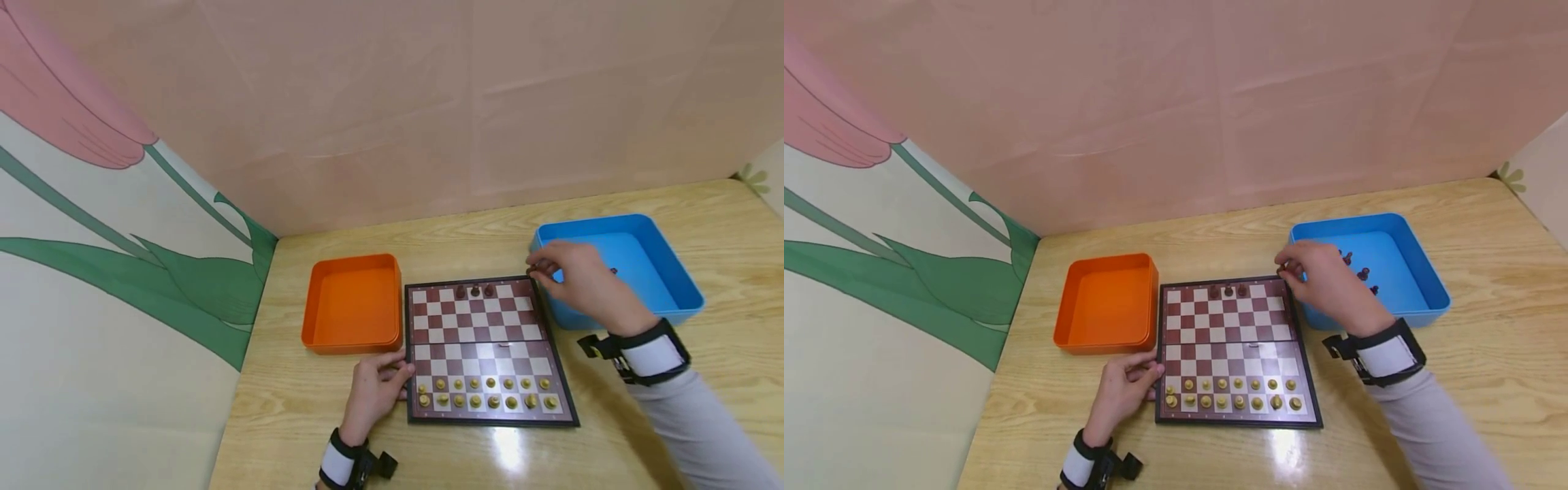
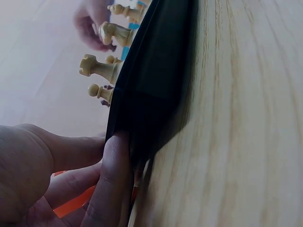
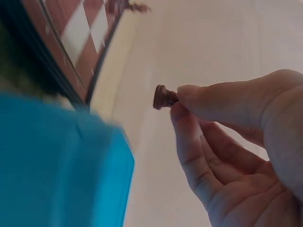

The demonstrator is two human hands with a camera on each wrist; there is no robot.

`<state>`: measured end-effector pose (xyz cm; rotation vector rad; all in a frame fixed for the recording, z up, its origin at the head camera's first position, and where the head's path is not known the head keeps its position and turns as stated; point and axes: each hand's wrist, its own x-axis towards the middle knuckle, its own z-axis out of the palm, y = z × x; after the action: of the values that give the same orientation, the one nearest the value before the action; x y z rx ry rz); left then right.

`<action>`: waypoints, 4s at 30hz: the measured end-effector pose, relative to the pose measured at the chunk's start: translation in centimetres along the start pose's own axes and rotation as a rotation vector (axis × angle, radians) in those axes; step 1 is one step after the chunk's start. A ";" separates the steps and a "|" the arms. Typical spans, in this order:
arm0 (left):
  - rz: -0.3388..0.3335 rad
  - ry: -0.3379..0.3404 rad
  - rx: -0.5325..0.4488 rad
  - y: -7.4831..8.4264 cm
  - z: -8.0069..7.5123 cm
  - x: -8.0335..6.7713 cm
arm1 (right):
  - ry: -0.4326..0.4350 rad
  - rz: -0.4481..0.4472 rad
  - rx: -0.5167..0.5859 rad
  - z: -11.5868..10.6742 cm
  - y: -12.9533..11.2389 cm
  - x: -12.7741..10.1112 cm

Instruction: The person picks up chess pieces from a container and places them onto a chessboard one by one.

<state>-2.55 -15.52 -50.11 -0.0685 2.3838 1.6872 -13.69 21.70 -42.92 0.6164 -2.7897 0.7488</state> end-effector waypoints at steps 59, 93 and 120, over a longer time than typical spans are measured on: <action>0.004 -0.005 -0.003 0.1 -0.1 -0.2 | -0.101 0.247 0.012 -3.1 5.9 -1.4; 0.000 -0.011 -0.010 0.1 -0.1 -0.2 | -0.222 0.410 -0.120 -2.8 11.1 -3.0; -0.013 -0.012 -0.007 0.2 -0.3 -0.3 | -0.026 0.200 -0.002 -2.8 1.9 -1.0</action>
<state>-2.32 -15.76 -49.81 -0.0751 2.3637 1.6860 -13.46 24.94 -41.65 0.3521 -2.9060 0.7788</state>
